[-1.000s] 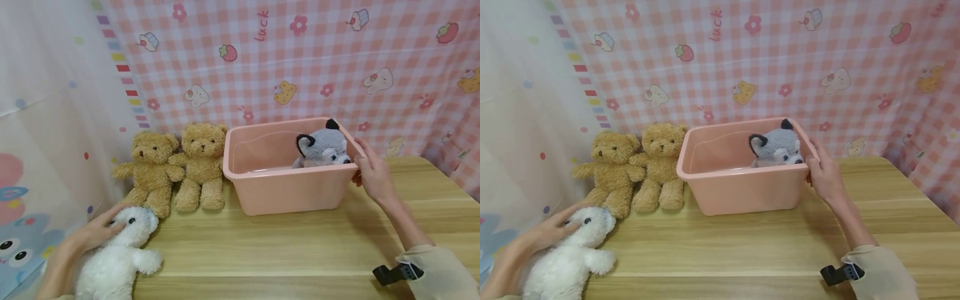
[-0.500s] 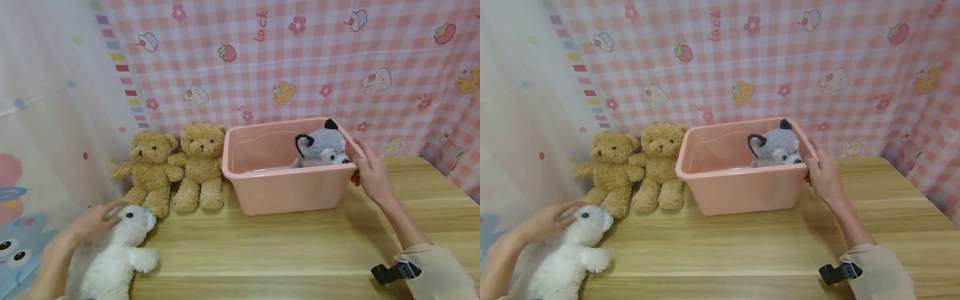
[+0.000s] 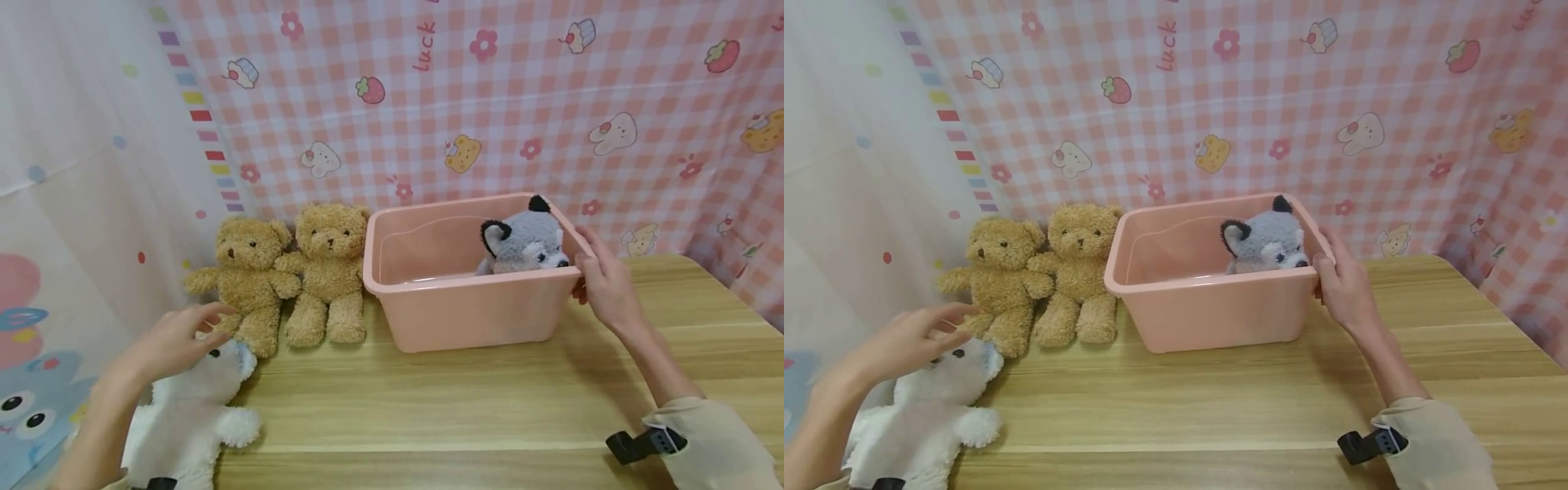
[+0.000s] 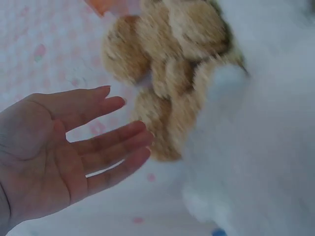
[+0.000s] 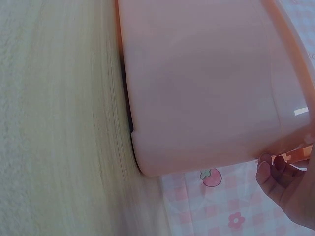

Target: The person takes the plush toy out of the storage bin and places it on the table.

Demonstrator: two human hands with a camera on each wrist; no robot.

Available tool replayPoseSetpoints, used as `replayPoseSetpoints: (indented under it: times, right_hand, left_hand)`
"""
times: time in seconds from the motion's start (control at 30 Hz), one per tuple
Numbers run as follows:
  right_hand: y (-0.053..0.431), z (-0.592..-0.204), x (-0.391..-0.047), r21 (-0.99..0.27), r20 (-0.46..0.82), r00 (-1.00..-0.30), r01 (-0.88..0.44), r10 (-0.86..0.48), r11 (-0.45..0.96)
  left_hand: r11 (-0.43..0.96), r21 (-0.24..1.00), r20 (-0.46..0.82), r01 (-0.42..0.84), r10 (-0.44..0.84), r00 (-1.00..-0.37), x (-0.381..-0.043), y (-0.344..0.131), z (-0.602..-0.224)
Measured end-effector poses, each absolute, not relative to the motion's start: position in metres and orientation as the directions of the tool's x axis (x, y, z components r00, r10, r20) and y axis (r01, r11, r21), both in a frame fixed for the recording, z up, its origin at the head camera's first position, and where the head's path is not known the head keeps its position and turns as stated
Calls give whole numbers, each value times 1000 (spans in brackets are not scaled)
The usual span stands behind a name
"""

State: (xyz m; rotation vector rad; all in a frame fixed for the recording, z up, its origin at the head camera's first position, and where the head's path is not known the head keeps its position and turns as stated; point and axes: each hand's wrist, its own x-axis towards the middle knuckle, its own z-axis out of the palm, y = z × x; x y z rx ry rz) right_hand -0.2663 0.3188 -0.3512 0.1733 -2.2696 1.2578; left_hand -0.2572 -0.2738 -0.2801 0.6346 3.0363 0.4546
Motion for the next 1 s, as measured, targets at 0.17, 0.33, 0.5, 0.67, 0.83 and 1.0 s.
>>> replayPoseSetpoints:
  times: [0.17, 0.33, 0.5, 0.67, 0.83, 1.0]
  right_hand:
    - [320, -351, -266, -746, 511, -848, -356, 140, 563]
    - [321, -350, -265, -746, 509, -849, -353, 142, 565]
    - [321, -350, -266, -751, 505, -851, -352, 143, 558]
    - [320, -350, -266, -757, 499, -855, -351, 142, 551]
    - [320, -351, -266, -755, 500, -855, -353, 138, 552]
    - [319, -351, -266, -760, 503, -854, -361, 136, 541]
  left_hand:
    - [824, 311, 134, 473, 455, -880, -257, -239, -268]
    - [775, 320, 209, 545, 504, -838, -257, -204, -254]
    - [717, 335, 271, 612, 548, -791, -256, -167, -246]
    - [673, 341, 320, 656, 573, -754, -255, -135, -246]
    - [634, 345, 381, 692, 579, -721, -262, -110, -252]
    - [619, 347, 402, 704, 581, -708, -264, -89, -257]
